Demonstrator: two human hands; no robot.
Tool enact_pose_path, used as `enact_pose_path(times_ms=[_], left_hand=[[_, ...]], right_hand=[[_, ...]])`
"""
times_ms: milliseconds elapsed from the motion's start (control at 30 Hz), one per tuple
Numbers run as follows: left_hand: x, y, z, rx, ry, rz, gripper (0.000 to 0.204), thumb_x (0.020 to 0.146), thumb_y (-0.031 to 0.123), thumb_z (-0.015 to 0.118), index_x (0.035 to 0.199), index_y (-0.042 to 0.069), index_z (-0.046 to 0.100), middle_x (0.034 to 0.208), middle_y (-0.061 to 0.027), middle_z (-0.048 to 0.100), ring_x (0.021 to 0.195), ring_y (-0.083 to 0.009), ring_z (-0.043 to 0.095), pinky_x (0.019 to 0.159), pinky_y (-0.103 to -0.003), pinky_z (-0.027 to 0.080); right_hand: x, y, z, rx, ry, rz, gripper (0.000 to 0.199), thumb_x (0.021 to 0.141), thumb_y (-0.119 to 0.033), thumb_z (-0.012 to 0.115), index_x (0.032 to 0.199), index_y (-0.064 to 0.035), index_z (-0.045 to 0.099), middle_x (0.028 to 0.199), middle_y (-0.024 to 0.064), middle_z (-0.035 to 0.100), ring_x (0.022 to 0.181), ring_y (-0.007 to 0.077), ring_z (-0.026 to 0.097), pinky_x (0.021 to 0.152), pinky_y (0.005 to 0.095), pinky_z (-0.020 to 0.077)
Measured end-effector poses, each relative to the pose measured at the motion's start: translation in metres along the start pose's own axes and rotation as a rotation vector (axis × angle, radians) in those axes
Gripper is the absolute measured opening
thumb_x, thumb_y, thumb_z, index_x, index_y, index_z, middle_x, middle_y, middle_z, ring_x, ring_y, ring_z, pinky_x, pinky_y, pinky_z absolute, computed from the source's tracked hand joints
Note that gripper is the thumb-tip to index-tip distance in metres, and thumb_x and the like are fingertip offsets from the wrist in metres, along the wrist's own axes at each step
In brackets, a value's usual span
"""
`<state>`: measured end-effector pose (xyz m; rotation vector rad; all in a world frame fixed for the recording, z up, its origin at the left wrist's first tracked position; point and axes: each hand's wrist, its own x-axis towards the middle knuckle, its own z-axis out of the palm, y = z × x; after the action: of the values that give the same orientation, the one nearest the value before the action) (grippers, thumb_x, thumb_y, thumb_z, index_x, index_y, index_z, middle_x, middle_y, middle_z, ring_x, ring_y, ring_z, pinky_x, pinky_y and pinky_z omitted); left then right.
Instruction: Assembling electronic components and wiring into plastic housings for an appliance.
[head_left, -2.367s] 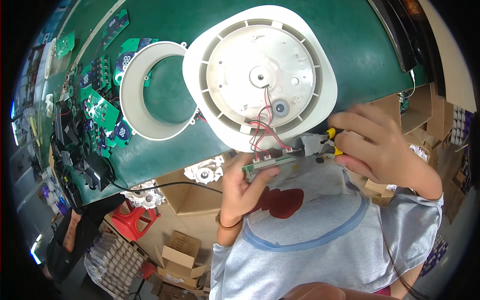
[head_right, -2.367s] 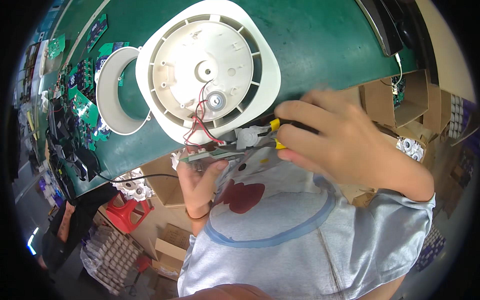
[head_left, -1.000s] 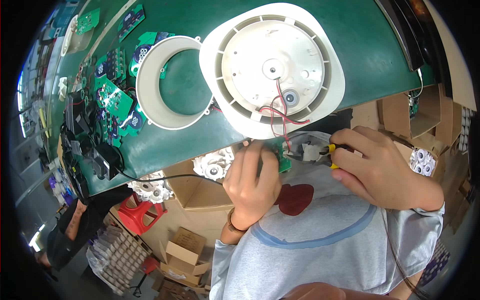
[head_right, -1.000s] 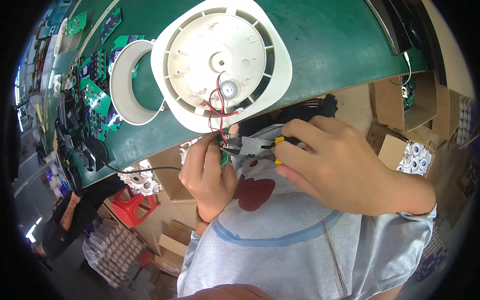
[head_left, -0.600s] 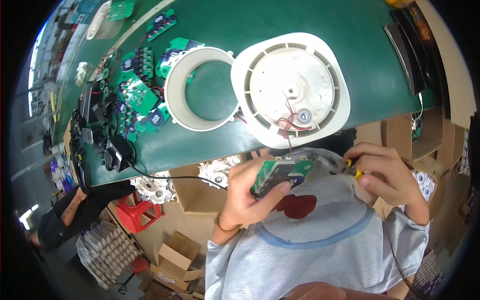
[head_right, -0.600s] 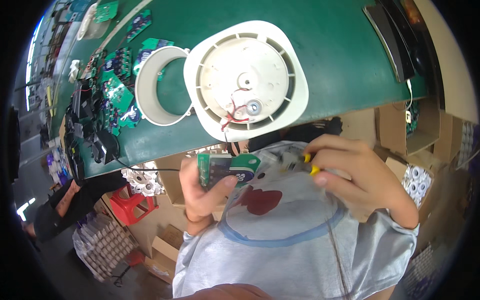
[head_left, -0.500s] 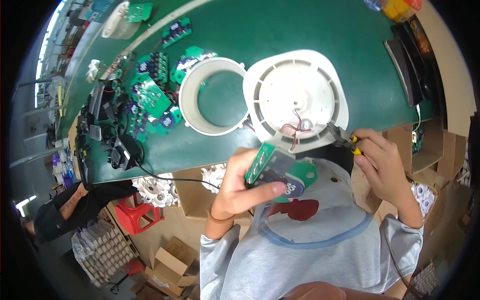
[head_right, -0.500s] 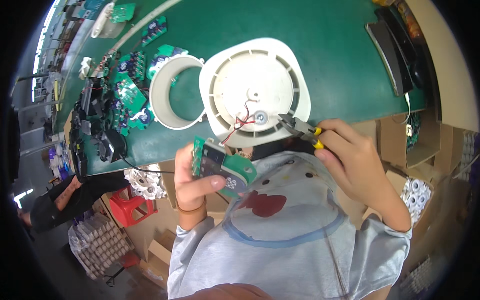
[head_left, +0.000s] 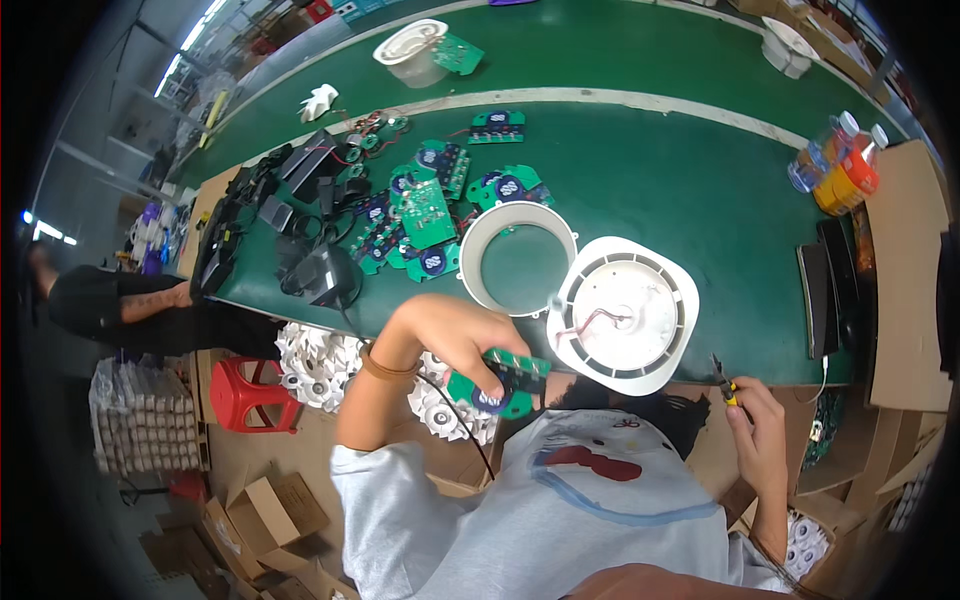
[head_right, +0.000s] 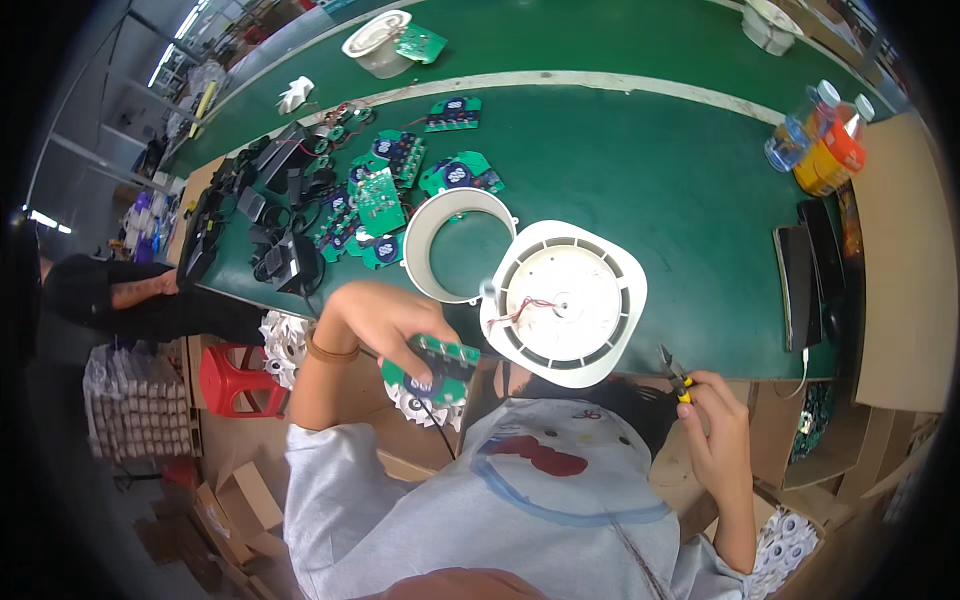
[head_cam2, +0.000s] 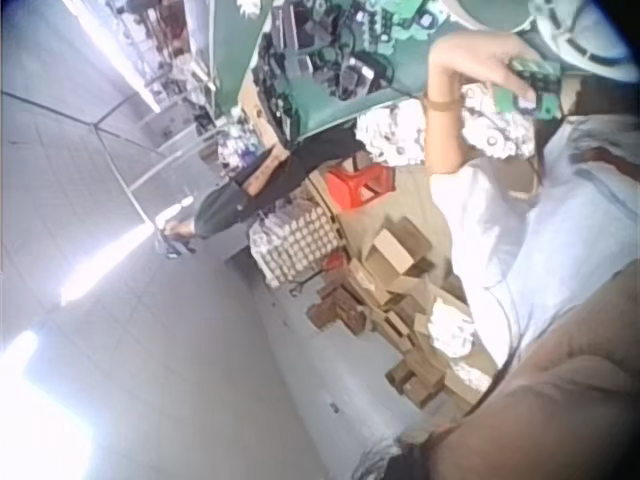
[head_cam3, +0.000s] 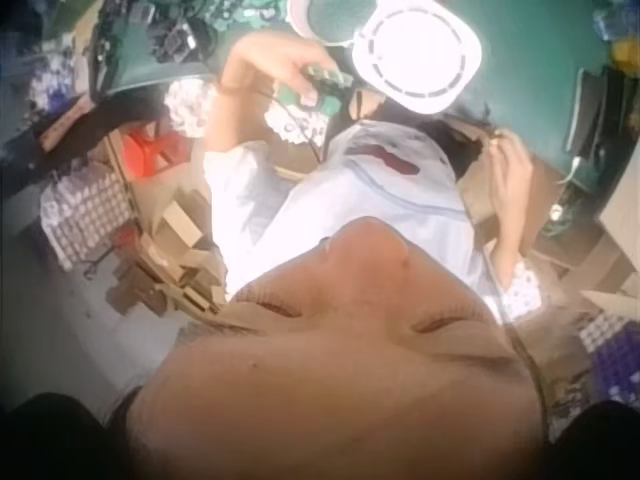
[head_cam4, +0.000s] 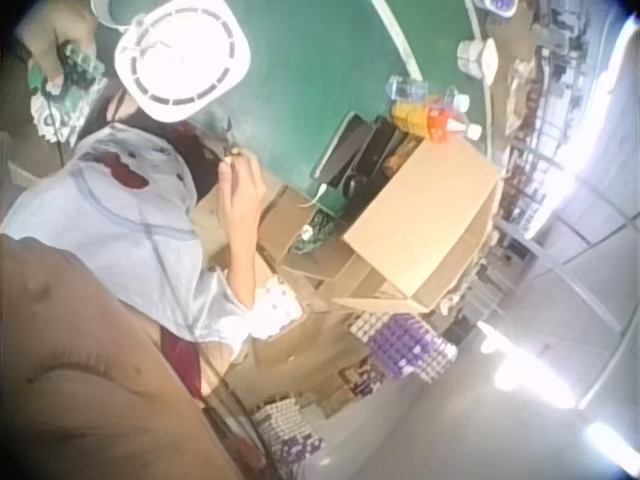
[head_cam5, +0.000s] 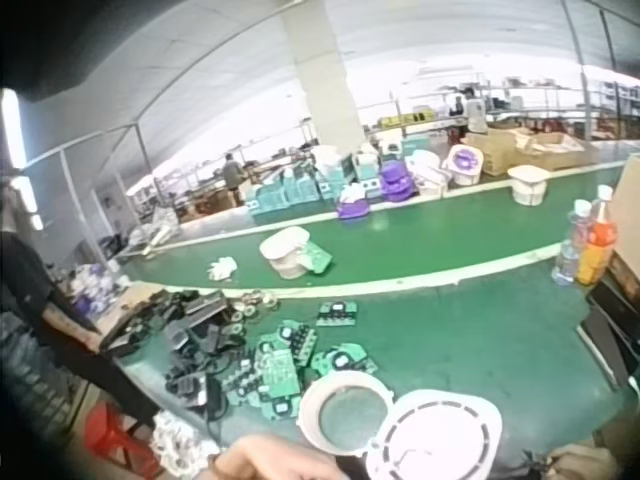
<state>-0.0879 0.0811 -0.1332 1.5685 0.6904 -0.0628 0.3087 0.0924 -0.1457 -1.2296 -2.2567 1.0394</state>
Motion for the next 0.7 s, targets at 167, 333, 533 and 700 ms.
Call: enact_pose_path(times_ms=[167,333,533,700], left_hand=[[-0.005,0.01,0.012,-0.298,0.816,-0.057,0.039,0.083,0.024,0.066,0.113,0.001,0.057,0.09,-0.0034,0.065,0.062,-0.0063,0.059,0.043,-0.021,0.045],[0.003,0.007,0.017,-0.017,0.924,0.03,0.035,0.083,0.015,0.067,0.115,0.002,0.06,0.096,-0.003,0.065,0.076,-0.0095,0.059,0.056,-0.024,0.048],[-0.024,0.019,0.012,-0.343,0.962,0.239,0.037,0.083,0.01,0.065,0.117,0.0,0.059,0.106,-0.0064,0.064,0.099,-0.014,0.058,0.089,-0.029,0.045],[-0.017,0.054,-0.001,-0.033,0.869,-0.221,0.03,0.084,0.024,0.067,0.105,0.002,0.062,0.089,-0.0083,0.065,0.075,-0.0147,0.061,0.072,-0.031,0.05]], right_hand=[[0.005,-0.009,0.005,0.017,0.067,-0.029,0.012,0.084,-0.007,0.057,0.083,0.0055,0.055,0.101,0.0198,0.059,0.079,0.0343,0.058,0.07,0.0347,0.0458],[0.013,-0.004,0.009,0.022,0.029,-0.096,0.012,0.084,-0.007,0.057,0.086,0.005,0.056,0.101,0.0198,0.059,0.082,0.0354,0.059,0.071,0.0355,0.0469],[0.008,-0.005,0.009,-0.01,0.022,-0.088,0.012,0.085,-0.007,0.058,0.086,0.0045,0.056,0.102,0.0195,0.059,0.079,0.0353,0.059,0.07,0.0352,0.0475],[0.007,-0.004,0.009,0.008,0.032,-0.092,0.013,0.084,-0.008,0.059,0.086,0.0044,0.057,0.102,0.0191,0.059,0.074,0.0342,0.059,0.066,0.0349,0.0475]])
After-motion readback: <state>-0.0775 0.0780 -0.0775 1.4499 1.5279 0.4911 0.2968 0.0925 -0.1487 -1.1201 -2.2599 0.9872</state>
